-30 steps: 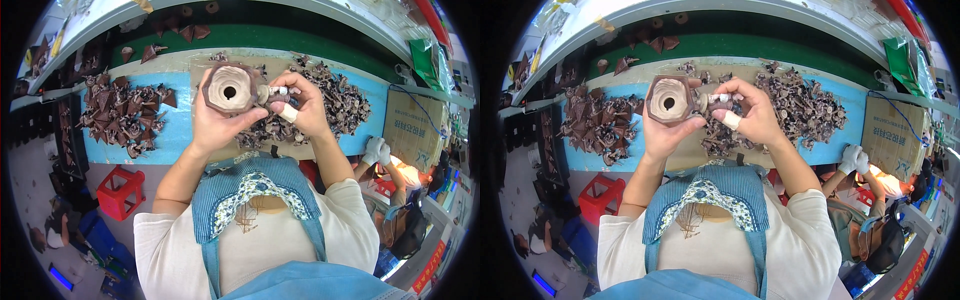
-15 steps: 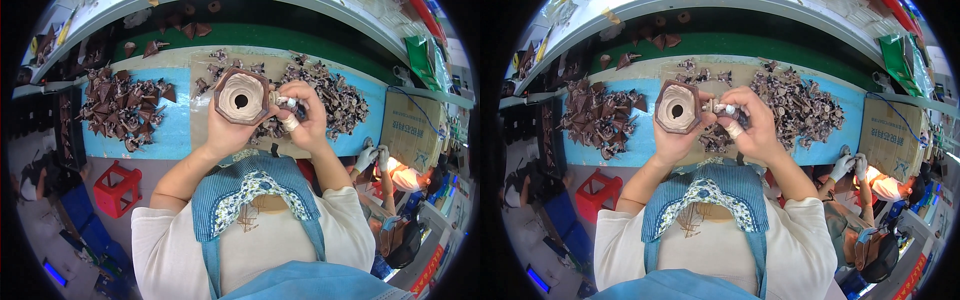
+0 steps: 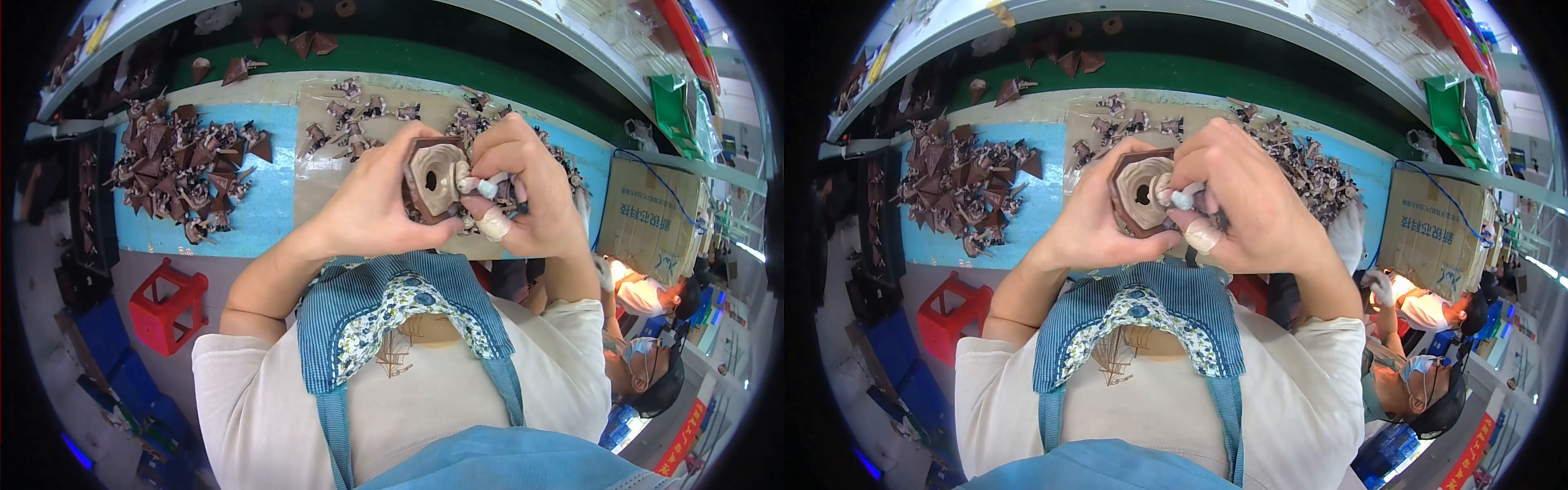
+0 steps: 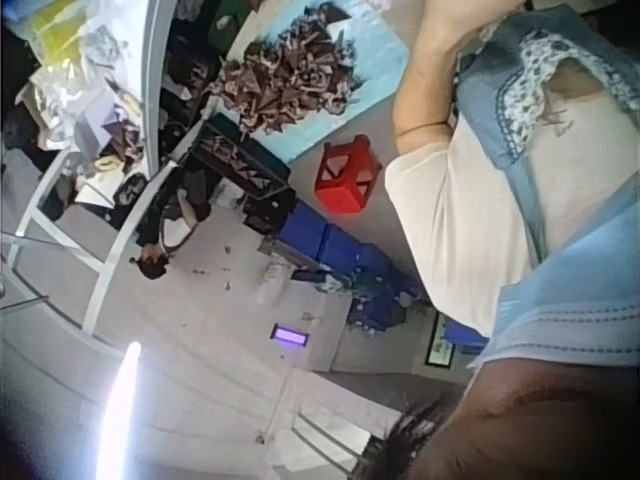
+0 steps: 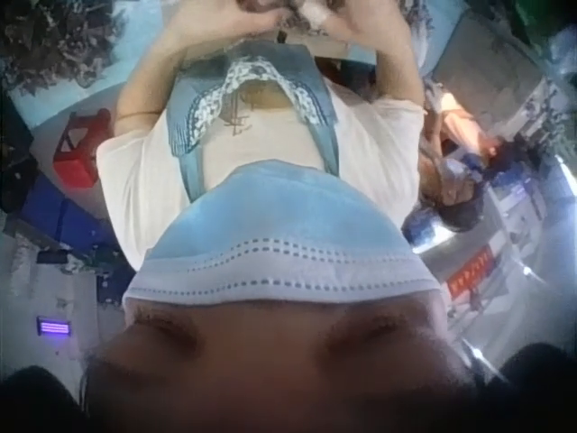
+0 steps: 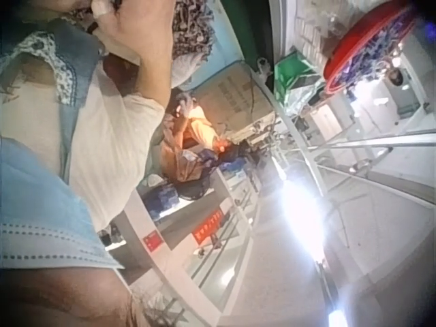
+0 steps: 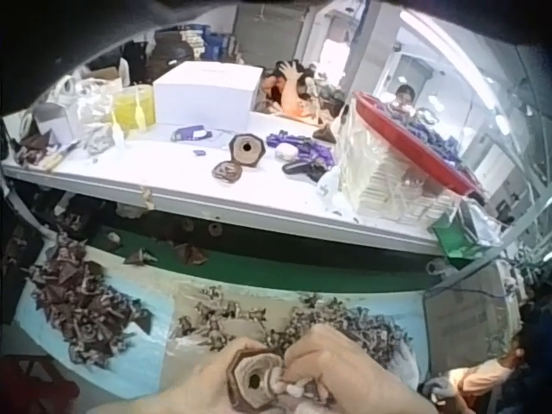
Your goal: The person assembles figurines by applying glue into hollow base pieces using a squeeze bottle and inserting miniature figure parts into the bases by hand.
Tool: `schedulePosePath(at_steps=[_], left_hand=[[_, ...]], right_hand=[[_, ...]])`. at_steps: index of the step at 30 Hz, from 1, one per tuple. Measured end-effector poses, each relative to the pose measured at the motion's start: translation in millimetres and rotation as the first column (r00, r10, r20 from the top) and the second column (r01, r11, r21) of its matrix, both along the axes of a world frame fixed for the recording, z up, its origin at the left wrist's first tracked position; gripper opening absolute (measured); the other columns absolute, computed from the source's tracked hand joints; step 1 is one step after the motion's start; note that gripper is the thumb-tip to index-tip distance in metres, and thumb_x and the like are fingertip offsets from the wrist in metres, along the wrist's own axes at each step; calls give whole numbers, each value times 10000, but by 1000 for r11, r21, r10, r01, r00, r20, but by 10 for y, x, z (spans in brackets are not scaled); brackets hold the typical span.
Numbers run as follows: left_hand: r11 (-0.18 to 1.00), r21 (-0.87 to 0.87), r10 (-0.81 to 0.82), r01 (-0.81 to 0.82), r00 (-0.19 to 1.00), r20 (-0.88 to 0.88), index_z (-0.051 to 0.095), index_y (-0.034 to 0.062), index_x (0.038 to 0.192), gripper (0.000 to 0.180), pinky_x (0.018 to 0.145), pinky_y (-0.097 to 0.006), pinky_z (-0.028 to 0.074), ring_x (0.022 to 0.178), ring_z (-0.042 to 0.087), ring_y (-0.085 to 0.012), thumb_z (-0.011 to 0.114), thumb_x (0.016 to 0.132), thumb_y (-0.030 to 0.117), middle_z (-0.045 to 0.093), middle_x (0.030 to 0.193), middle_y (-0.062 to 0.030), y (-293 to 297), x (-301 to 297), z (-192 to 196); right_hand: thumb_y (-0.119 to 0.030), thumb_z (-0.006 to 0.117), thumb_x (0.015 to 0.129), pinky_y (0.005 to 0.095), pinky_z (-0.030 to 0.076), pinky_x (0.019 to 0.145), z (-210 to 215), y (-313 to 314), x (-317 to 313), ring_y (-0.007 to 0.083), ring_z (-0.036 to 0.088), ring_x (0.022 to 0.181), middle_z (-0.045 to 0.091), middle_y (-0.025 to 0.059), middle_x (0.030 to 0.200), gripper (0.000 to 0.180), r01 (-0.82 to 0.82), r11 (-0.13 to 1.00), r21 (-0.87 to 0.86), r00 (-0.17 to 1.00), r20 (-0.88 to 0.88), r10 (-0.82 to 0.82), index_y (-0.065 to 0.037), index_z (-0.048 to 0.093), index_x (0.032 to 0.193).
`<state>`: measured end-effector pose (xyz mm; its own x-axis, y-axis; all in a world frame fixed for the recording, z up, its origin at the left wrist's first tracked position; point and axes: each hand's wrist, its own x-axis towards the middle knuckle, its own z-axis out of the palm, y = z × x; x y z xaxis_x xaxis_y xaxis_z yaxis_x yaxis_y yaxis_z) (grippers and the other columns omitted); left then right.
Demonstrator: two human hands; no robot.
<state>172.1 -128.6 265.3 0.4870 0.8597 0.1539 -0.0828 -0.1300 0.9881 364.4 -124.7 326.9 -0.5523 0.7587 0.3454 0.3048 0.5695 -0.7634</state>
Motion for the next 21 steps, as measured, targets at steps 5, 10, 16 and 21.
schedulePosePath(at_steps=[5, 10, 16, 21], left_hand=[[999, 49, -18, 23, 994, -106, 438, -11, 1114, 638, 717, -338, 514, 797, 664, -288, 783, 610, 174, 634, 847, -161, 26, -15, 117], [997, 41, -60, 67, 987, -148, 432, -22, 1107, 641, 705, -342, 508, 780, 653, -317, 778, 602, 169, 622, 834, -174, 30, -20, 173], [989, 45, -141, 140, 990, 12, 438, -7, 1097, 634, 730, -326, 500, 814, 650, -276, 775, 585, 156, 616, 870, -162, -7, 42, 80], [967, -153, -174, 205, 965, 196, 438, 6, 1105, 603, 776, -282, 485, 848, 596, -135, 787, 625, 112, 591, 934, -72, -6, 92, -28]], right_hand=[[-43, 687, 589, 375, 387, 659, 195, 95, -87, 277, 486, 718, 518, 110, 840, 354, -184, 947, 265, 926, 371, 76, -36, 510, 895], [-104, 659, 562, 376, 391, 650, 251, 111, -117, 271, 483, 720, 505, 107, 833, 335, -324, 910, 260, 857, 489, 165, -27, 516, 855], [-127, 621, 557, 342, 395, 628, 109, 121, -107, 236, 488, 736, 472, 80, 783, 249, -352, 900, 257, 916, 292, 275, -45, 461, 730], [-3, 657, 572, 378, 439, 697, 57, 144, -43, 305, 516, 799, 511, 141, 890, 332, -274, 961, 36, 948, 178, 264, -10, 486, 857]])
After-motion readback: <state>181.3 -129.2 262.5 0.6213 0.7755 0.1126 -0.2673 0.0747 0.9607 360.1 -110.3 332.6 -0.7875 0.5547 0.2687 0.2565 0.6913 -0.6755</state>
